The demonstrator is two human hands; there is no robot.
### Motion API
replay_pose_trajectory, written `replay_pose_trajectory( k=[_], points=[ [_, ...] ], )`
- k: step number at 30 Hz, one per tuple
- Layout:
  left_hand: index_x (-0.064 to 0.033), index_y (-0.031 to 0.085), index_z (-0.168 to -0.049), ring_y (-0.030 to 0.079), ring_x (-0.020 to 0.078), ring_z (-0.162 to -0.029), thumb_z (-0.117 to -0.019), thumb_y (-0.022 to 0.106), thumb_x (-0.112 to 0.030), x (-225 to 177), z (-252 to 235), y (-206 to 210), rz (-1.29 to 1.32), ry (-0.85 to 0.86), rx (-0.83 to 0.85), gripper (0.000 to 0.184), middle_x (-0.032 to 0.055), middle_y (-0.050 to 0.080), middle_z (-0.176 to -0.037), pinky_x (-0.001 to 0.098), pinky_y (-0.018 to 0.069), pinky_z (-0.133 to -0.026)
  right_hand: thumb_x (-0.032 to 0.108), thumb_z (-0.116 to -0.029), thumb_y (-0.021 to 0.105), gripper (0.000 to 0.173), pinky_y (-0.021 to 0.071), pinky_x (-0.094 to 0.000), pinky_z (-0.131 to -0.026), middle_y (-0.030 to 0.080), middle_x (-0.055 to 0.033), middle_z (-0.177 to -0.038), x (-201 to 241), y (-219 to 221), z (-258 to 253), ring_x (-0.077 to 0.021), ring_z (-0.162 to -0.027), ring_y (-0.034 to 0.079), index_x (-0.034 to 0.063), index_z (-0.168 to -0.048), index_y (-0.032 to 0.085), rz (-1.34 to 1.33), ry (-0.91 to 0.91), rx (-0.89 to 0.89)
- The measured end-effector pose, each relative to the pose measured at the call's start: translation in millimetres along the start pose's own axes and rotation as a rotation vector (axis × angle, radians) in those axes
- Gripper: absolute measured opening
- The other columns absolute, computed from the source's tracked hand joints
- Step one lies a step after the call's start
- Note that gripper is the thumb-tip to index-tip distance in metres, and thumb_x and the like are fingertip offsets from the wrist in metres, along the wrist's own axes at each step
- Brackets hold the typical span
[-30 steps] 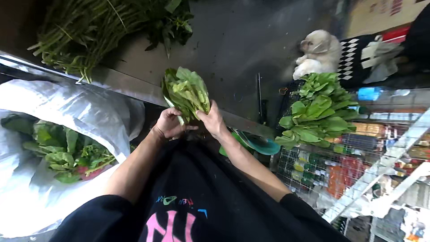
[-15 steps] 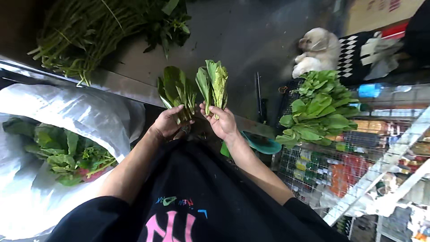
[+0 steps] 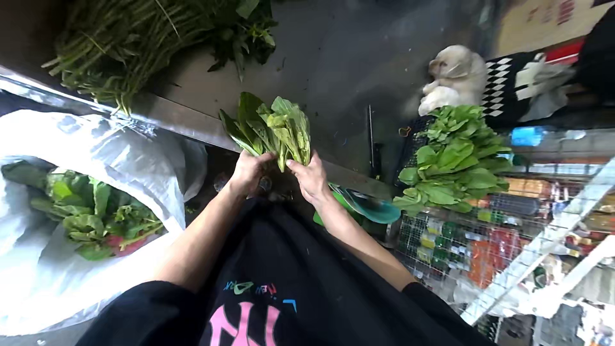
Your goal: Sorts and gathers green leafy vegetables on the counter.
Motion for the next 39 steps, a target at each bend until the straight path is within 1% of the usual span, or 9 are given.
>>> replay_pose_trajectory(
  k=[3, 11, 14, 18, 23, 29, 33, 37, 39],
  points=[
    [-0.0011, 0.052, -0.13, 0.072, 0.0257, -0.087, -0.0918, 0.068, -0.003, -4.3, 0.2, 0.2, 0.016, 0.014, 0.002, 0.041, 0.0152, 0.071, -0.104, 0.0436, 0.0629, -0.078, 0.003, -0.0891, 0.072, 0.057, 0.0604, -0.04, -0.082, 0.065, -0.0124, -0.118, 3.9, -3.5, -0.5, -0.0225, -0.096, 0.068, 0.0078, -0.14, 0.046, -0.089, -0.012, 0.019],
    [-0.0034, 0.053, -0.127, 0.071, 0.0232, -0.084, -0.0943, 0.063, -0.001, -10.7, 0.7, 14.7, 0.098, 0.024, 0.021, 0.034, 0.0134, 0.071, -0.101, 0.0407, 0.0623, -0.075, 0.003, -0.0959, 0.065, 0.047, 0.0572, -0.0399, -0.093, 0.064, -0.0079, -0.121, 10.9, -5.1, -4.2, -0.0195, -0.106, 0.066, 0.0114, -0.139, 0.048, -0.404, 0.026, 0.183],
    [-0.001, 0.054, -0.127, 0.072, 0.0256, -0.084, -0.0926, 0.067, 0.0, -15.0, 0.5, 21.5, 0.065, 0.06, 0.038, 0.037, 0.0162, 0.072, -0.101, 0.0422, 0.0632, -0.076, 0.006, -0.092, 0.073, 0.051, 0.0595, -0.0379, -0.083, 0.066, -0.0101, -0.115, 12.5, -7.2, -16.3, -0.0199, -0.094, 0.068, 0.009, -0.137, 0.049, -0.328, 0.012, 0.186],
    [-0.0014, 0.052, -0.131, 0.072, 0.0252, -0.084, -0.0893, 0.072, -0.001, -9.5, -3.8, 33.1, -0.01, 0.101, -0.012, 0.046, 0.0156, 0.071, -0.102, 0.042, 0.0636, -0.074, 0.012, -0.0865, 0.082, 0.065, 0.0602, -0.0382, -0.081, 0.066, -0.0106, -0.119, 24.0, -14.9, -29.1, -0.0208, -0.096, 0.068, 0.011, -0.141, 0.046, -0.15, 0.098, 0.199],
    [-0.0029, 0.056, -0.125, 0.069, 0.019, -0.078, -0.0883, 0.072, -0.001, -2.1, -6.7, 50.5, -0.061, 0.082, -0.085, 0.04, 0.0109, 0.07, -0.095, 0.0359, 0.0605, -0.068, 0.011, -0.083, 0.085, 0.072, 0.0604, -0.0445, -0.09, 0.066, -0.0137, -0.126, 33.4, -34.3, -47.7, -0.0247, -0.108, 0.068, 0.0068, -0.143, 0.045, -0.058, 0.071, 0.349],
    [0.0, 0.052, -0.132, 0.072, 0.0236, -0.095, -0.0792, 0.079, 0.002, 14.8, -6.8, 77.1, -0.175, 0.163, -0.304, 0.06, 0.0155, 0.071, -0.11, 0.0421, 0.0625, -0.082, 0.002, -0.08, 0.081, 0.072, 0.0583, -0.0444, -0.093, 0.063, -0.0169, -0.128, 24.0, -57.2, -67.4, -0.0247, -0.113, 0.065, 0.0043, -0.142, 0.045, 0.176, -0.033, 0.365],
    [-0.0033, 0.048, -0.138, 0.071, 0.0254, -0.099, -0.0785, 0.08, -0.001, 37.4, -10.6, 85.4, -0.183, 0.236, -0.393, 0.068, 0.0158, 0.069, -0.115, 0.0445, 0.0623, -0.083, 0.002, -0.0788, 0.079, 0.069, 0.0578, -0.044, -0.093, 0.065, -0.0168, -0.123, 14.0, -73.7, -81.9, -0.0242, -0.11, 0.066, 0.0028, -0.141, 0.047, 0.243, -0.122, 0.316],
    [-0.0048, 0.057, -0.126, 0.069, 0.0199, -0.077, -0.0872, 0.074, -0.005, 51.0, -11.0, 89.9, -0.046, 0.24, -0.422, 0.042, 0.0113, 0.07, -0.098, 0.0376, 0.0599, -0.067, -0.001, -0.0824, 0.075, 0.06, 0.06, -0.0395, -0.088, 0.069, -0.0123, -0.11, 18.1, -83.6, -83.7, -0.0207, -0.098, 0.07, 0.0021, -0.136, 0.047, 0.066, -0.144, 0.362],
    [-0.0032, 0.059, -0.118, 0.067, 0.0178, -0.074, -0.0916, 0.069, -0.004, 52.0, -10.1, 89.9, 0.073, 0.225, -0.407, 0.028, 0.0095, 0.07, -0.092, 0.0355, 0.0591, -0.067, -0.005, -0.0833, 0.073, 0.057, 0.0605, -0.0402, -0.087, 0.069, -0.0126, -0.108, 24.2, -85.3, -80.8, -0.0216, -0.096, 0.07, 0.0014, -0.134, 0.048, -0.008, -0.149, 0.394]
  ],
)
Point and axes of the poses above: each hand's wrist, its own z-axis away from the middle knuckle, its own y-axis out of the palm, x = y × z, the point moved 3 cm from there along -z, towards the middle knuckle
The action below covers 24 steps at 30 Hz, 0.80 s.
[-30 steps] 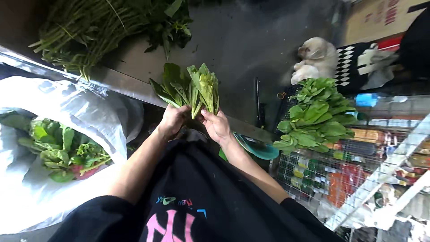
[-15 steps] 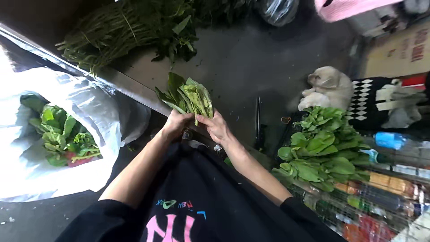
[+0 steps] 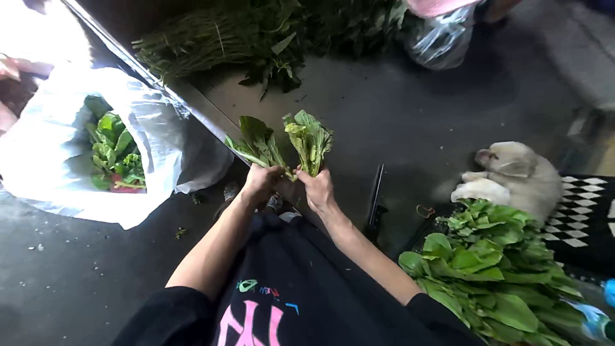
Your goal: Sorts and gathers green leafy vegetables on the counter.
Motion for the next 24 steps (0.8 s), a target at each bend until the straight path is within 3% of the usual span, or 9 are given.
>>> replay_pose_trajectory(
  k=[4, 9, 13, 15, 18, 21, 23, 24],
  points=[
    [-0.0001, 0.058, -0.112, 0.069, 0.019, -0.075, -0.0953, 0.062, -0.001, -17.4, 14.1, 6.8, 0.136, -0.067, -0.008, 0.017, 0.0107, 0.07, -0.091, 0.0372, 0.0607, -0.072, -0.007, -0.0846, 0.07, 0.051, 0.0617, -0.0414, -0.085, 0.07, -0.0131, -0.104, 16.4, 5.0, 9.8, -0.0231, -0.093, 0.072, 0.001, -0.13, 0.049, -0.104, -0.099, 0.005],
    [0.0003, 0.057, -0.117, 0.07, 0.0199, -0.081, -0.0977, 0.059, -0.001, -41.1, 17.4, 6.6, 0.158, -0.035, 0.081, 0.019, 0.0127, 0.071, -0.097, 0.0372, 0.0605, -0.077, -0.006, -0.0874, 0.065, 0.044, 0.0611, -0.0427, -0.086, 0.07, -0.0136, -0.101, 31.1, 13.9, 25.0, -0.0249, -0.093, 0.071, 0.0013, -0.128, 0.051, -0.247, -0.247, -0.037],
    [0.0028, 0.058, -0.115, 0.071, 0.0217, -0.082, -0.0958, 0.061, 0.0, -49.9, 0.2, -13.2, 0.199, -0.073, 0.06, 0.02, 0.0149, 0.072, -0.097, 0.0386, 0.061, -0.077, 0.0, -0.0901, 0.063, 0.023, 0.0625, -0.0431, -0.082, 0.072, -0.01, -0.095, 51.6, 11.4, 36.7, -0.024, -0.087, 0.072, -0.0001, -0.113, 0.061, -0.119, -0.48, -0.08],
    [0.004, 0.06, -0.111, 0.069, 0.0198, -0.078, -0.0937, 0.063, 0.0, -55.2, -5.2, -38.8, 0.093, -0.072, 0.053, 0.018, 0.013, 0.071, -0.093, 0.0374, 0.0602, -0.074, 0.0, -0.0901, 0.064, 0.027, 0.063, -0.0425, -0.083, 0.072, -0.009, -0.096, 62.3, 20.3, 44.1, -0.0233, -0.087, 0.072, -0.0014, -0.117, 0.059, -0.025, -0.497, -0.067],
    [0.0052, 0.059, -0.116, 0.069, 0.0188, -0.079, -0.0919, 0.068, -0.001, -72.2, -6.0, -63.6, -0.13, -0.093, 0.139, 0.026, 0.0118, 0.07, -0.093, 0.0365, 0.0608, -0.075, 0.0, -0.085, 0.066, 0.053, 0.0646, -0.0375, -0.079, 0.07, -0.0097, -0.099, 77.5, 61.4, 53.1, -0.0207, -0.084, 0.073, -0.0064, -0.132, 0.042, 0.122, -0.434, -0.027],
    [0.0028, 0.061, -0.109, 0.067, 0.0136, -0.074, -0.0938, 0.068, -0.005, -76.2, -3.7, -78.1, -0.208, -0.168, 0.219, 0.019, 0.0068, 0.069, -0.086, 0.0309, 0.0594, -0.073, 0.004, -0.0848, 0.067, 0.057, 0.0644, -0.0331, -0.077, 0.069, -0.0064, -0.096, 89.5, 136.3, 72.0, -0.0158, -0.083, 0.073, -0.0046, -0.135, 0.04, 0.221, -0.392, 0.062],
    [0.0011, 0.061, -0.105, 0.064, 0.0075, -0.073, -0.0953, 0.064, -0.005, -70.6, 3.1, -91.6, -0.152, -0.045, 0.249, 0.012, 0.0026, 0.066, -0.083, 0.0267, 0.0566, -0.07, 0.009, -0.0843, 0.071, 0.058, 0.0639, -0.032, -0.077, 0.07, -0.0035, -0.096, 92.5, 195.4, 82.4, -0.0121, -0.084, 0.072, -0.001, -0.134, 0.044, 0.286, -0.372, 0.128],
    [0.0045, 0.061, -0.113, 0.066, 0.0076, -0.082, -0.0944, 0.059, -0.006, -58.7, -1.1, -102.7, -0.098, 0.079, 0.3, 0.022, 0.0063, 0.069, -0.094, 0.027, 0.0571, -0.076, 0.011, -0.085, 0.074, 0.057, 0.0643, -0.0321, -0.077, 0.071, -0.0021, -0.096, 91.0, 225.3, 85.1, -0.0111, -0.085, 0.072, 0.0011, -0.134, 0.046, 0.311, -0.36, 0.181]
  ],
)
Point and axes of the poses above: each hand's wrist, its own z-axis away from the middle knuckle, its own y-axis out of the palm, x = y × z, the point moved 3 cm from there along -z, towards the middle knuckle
